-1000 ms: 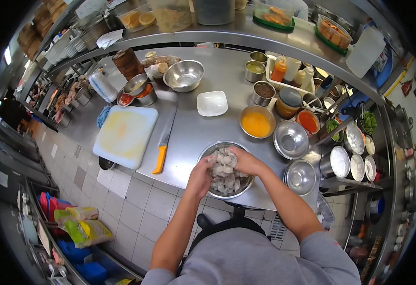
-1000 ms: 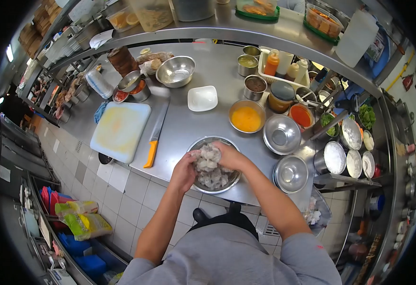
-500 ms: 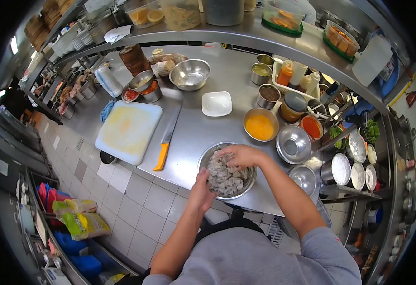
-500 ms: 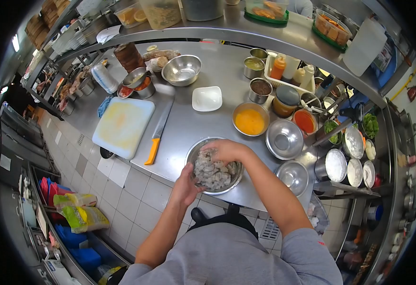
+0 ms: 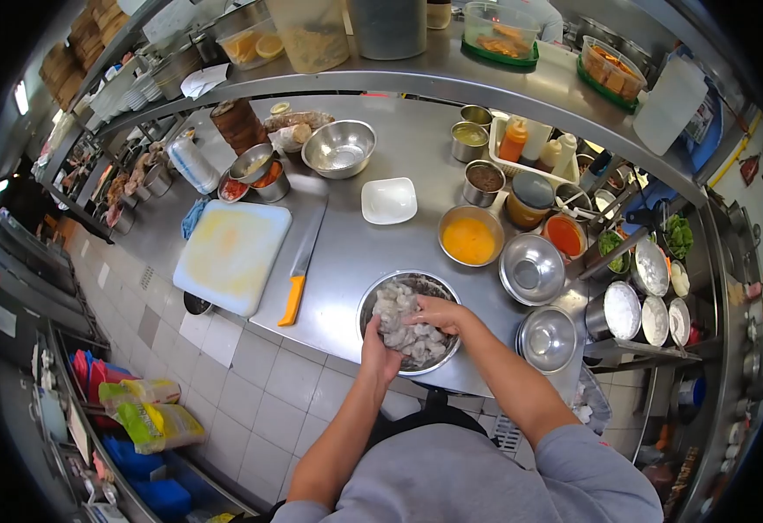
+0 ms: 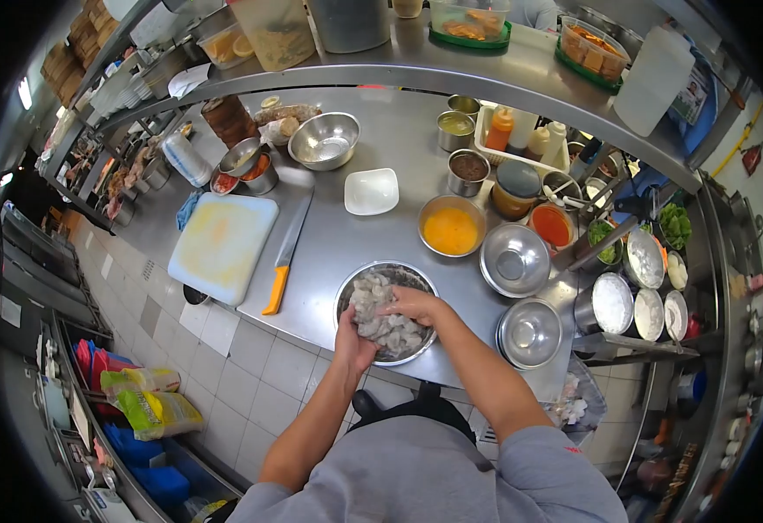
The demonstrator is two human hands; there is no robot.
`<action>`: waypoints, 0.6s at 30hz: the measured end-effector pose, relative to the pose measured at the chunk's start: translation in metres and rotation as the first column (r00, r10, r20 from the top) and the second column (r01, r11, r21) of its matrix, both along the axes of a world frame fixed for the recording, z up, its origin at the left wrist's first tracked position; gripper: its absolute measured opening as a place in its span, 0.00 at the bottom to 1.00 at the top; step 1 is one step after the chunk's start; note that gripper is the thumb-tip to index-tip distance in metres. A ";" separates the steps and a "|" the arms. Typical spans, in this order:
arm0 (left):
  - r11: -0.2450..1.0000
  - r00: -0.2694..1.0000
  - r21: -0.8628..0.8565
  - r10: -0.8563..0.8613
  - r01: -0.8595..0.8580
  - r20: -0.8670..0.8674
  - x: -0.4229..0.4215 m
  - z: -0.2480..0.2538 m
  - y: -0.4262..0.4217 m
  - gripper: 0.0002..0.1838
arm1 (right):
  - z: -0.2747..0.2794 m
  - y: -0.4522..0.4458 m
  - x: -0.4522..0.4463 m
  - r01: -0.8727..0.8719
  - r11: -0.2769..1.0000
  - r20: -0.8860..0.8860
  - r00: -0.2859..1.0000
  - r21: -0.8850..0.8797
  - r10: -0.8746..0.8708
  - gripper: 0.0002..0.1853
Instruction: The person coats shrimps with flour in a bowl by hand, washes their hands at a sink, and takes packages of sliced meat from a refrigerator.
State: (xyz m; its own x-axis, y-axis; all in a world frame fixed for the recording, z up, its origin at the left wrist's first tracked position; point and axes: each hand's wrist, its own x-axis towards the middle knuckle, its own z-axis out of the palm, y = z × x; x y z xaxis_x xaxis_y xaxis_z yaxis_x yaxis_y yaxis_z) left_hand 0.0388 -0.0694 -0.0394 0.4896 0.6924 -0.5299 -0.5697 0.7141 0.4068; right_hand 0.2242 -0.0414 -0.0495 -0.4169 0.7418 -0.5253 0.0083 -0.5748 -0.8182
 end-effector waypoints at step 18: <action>0.901 0.905 0.343 -0.113 0.267 -0.410 -0.027 0.081 0.027 0.32 | 0.109 -0.012 0.007 -0.038 0.950 0.225 0.974 0.310 -0.034 0.34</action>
